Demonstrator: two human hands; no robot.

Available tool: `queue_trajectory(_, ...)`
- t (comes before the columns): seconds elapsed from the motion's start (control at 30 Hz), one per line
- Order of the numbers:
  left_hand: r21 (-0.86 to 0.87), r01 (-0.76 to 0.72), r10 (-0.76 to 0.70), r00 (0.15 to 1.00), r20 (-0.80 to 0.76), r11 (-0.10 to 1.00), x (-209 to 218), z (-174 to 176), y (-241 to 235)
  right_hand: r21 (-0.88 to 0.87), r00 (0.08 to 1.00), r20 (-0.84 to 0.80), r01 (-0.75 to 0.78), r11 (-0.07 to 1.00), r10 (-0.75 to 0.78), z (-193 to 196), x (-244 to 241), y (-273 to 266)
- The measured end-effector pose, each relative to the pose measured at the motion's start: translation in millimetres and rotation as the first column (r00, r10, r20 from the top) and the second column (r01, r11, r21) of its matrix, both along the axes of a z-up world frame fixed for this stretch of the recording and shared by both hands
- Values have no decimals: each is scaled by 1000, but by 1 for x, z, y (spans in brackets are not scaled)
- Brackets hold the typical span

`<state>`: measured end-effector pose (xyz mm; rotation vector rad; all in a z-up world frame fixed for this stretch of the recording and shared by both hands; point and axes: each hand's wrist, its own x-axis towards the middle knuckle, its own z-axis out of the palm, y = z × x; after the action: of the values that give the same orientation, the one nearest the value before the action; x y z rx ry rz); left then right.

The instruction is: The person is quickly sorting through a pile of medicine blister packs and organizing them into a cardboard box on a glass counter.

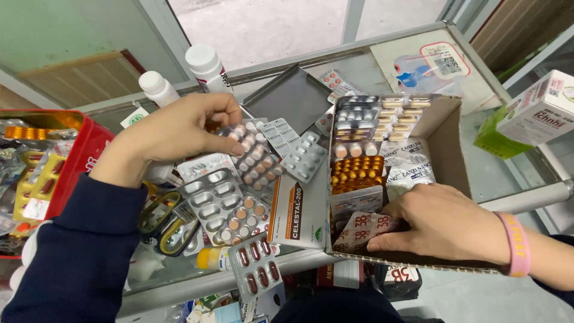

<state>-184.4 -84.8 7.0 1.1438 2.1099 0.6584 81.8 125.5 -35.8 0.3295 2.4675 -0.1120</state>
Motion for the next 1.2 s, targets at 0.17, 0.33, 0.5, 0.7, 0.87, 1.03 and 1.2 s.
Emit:
queue_trajectory(0.17,194,32,-21,998,-59,980,8,30,-2,93,996,-75,-35,995,42,-7,6,3)
queue_trajectory(0.33,636,-79,44,996,72,768,53,48,18,0,998,-68,5,1000,-5,2,4,4)
queue_trajectory(0.5,278,401,-339,908,-246,873,143,53,61,-294,992,-82,65,954,-93,-10,5,21)
queue_trajectory(0.7,102,708,-555,627,-546,699,188,-18,68,-696,969,2,179,696,-247,17,3,28)
queue_trajectory(0.87,59,630,-594,755,-280,774,176,-10,74,-659,943,42,275,700,-331,18,4,24)
queue_trajectory(1.03,-20,617,-587,737,-335,787,182,-15,61,-645,921,73,337,686,-383,22,5,24)
queue_trajectory(1.2,183,527,-353,749,-560,830,162,-8,51,-543,966,-89,157,825,-242,7,14,34)
